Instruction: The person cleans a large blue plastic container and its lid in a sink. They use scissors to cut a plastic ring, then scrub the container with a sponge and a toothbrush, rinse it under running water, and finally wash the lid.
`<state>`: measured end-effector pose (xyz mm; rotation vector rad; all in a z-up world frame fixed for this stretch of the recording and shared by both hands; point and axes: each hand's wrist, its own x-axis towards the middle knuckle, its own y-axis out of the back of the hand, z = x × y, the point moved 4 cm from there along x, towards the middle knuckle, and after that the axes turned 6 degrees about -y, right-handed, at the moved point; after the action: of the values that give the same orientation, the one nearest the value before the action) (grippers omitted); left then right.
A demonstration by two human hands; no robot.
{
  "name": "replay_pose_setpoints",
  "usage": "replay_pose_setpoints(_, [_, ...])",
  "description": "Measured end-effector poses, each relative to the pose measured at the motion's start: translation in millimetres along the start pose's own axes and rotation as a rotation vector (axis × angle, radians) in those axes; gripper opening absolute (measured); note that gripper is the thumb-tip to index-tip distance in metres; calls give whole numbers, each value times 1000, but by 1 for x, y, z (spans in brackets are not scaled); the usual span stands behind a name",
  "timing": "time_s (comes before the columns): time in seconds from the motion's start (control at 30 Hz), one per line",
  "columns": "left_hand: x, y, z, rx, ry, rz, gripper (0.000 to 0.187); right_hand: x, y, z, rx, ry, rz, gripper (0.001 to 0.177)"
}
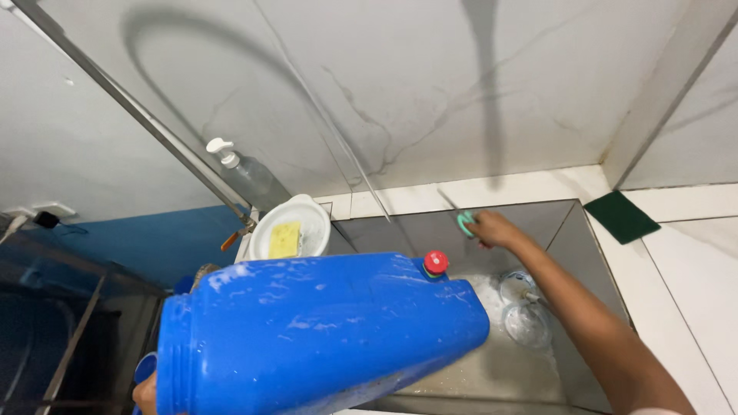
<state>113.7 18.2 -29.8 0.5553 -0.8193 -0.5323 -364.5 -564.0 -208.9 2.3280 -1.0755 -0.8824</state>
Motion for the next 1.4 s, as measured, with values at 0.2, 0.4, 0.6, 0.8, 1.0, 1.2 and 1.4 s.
replay_pose_setpoints(0.2, [1,0,58,12,272,-26,36,53,41,-23,-679,143,428,18])
replay_pose_setpoints(0.4, [-8,-50,149,114,409,-140,23,77,-28,-101,-362,426,410,39])
replay_pose_setpoints(0.6, [-23,-154,181,41,429,-302,27,50,-72,-207,-259,386,33,19])
replay_pose_setpoints(0.8, [-42,-256,156,-211,461,-411,30,39,-57,-215,-123,186,-33,17])
replay_pose_setpoints(1.0, [-69,-335,162,-760,716,-489,26,14,-64,-225,-45,104,-61,15])
replay_pose_setpoints(1.2, [-63,-361,167,-777,708,-574,18,-6,-66,-219,223,-31,-157,26])
replay_pose_setpoints(1.4, [-25,-358,182,-506,466,-664,41,-6,-67,-223,313,-86,-166,23])
